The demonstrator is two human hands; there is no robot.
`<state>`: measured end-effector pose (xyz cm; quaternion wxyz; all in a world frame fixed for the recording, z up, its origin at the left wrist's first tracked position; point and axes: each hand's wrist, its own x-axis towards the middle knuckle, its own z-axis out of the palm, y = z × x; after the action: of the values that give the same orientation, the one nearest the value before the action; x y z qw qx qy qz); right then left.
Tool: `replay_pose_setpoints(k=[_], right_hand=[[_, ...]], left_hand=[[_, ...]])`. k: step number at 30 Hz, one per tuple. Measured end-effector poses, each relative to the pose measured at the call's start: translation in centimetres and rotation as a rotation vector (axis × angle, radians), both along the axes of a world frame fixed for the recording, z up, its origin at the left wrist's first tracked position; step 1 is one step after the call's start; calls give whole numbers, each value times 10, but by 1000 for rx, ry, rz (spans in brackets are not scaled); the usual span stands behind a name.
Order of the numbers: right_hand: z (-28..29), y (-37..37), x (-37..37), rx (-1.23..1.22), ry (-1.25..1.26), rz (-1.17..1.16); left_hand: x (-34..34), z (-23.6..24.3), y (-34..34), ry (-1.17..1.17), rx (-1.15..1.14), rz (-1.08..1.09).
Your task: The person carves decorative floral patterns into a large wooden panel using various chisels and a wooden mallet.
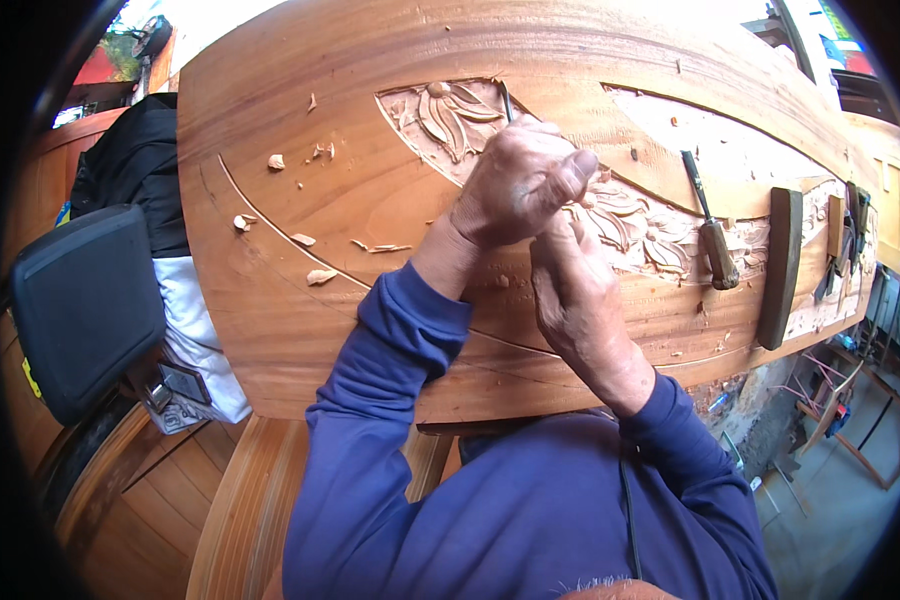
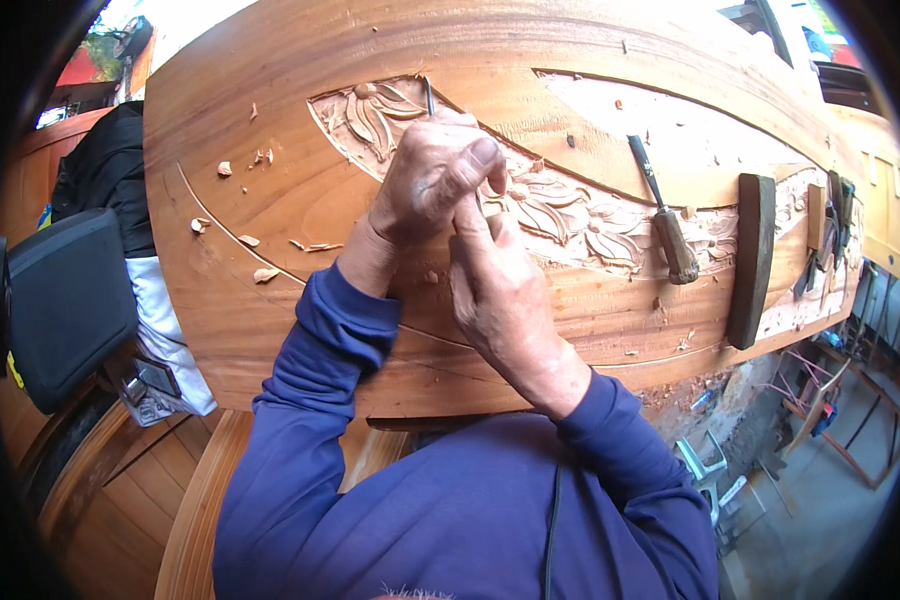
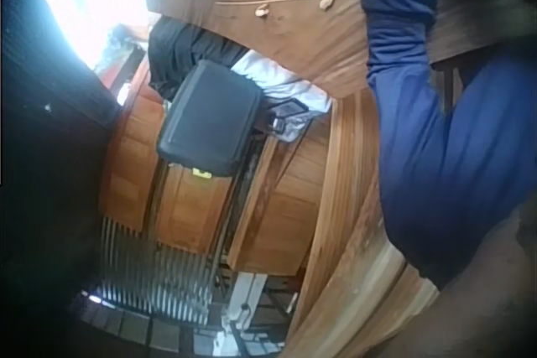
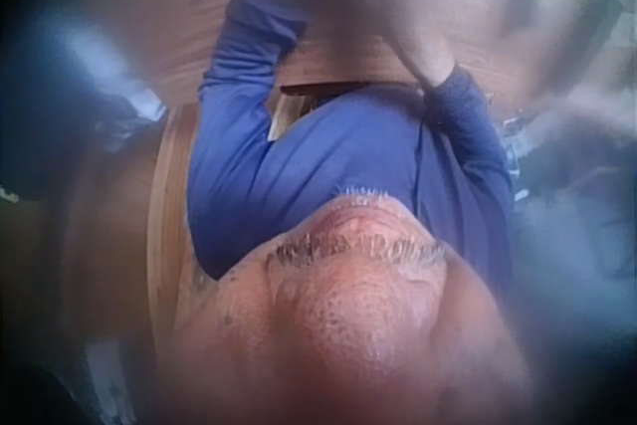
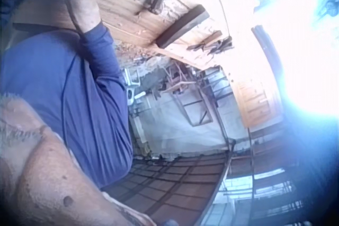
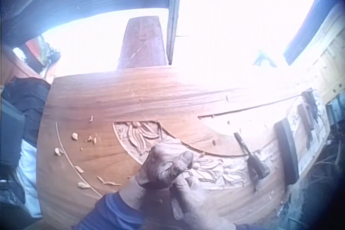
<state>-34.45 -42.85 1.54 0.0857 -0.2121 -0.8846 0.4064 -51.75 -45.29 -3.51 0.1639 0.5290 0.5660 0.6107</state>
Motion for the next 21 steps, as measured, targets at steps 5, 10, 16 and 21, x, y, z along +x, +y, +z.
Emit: replay_pose_setpoints(k=[5, 10, 16, 21], right_hand=[[-4, -14, -24, 53, 61, -8], [12, -39, -49, -214, 130, -136], [8, 14, -12, -344, 164, 116], [2, 53, 31, -770, -104, -177]], left_hand=[[-11, 5, -8, -102, -58, -7], [-25, 5, -24, -274, 55, -31], [-26, 5, -27, -174, 101, 23], [14, 8, 4, 458, -89, 8]])
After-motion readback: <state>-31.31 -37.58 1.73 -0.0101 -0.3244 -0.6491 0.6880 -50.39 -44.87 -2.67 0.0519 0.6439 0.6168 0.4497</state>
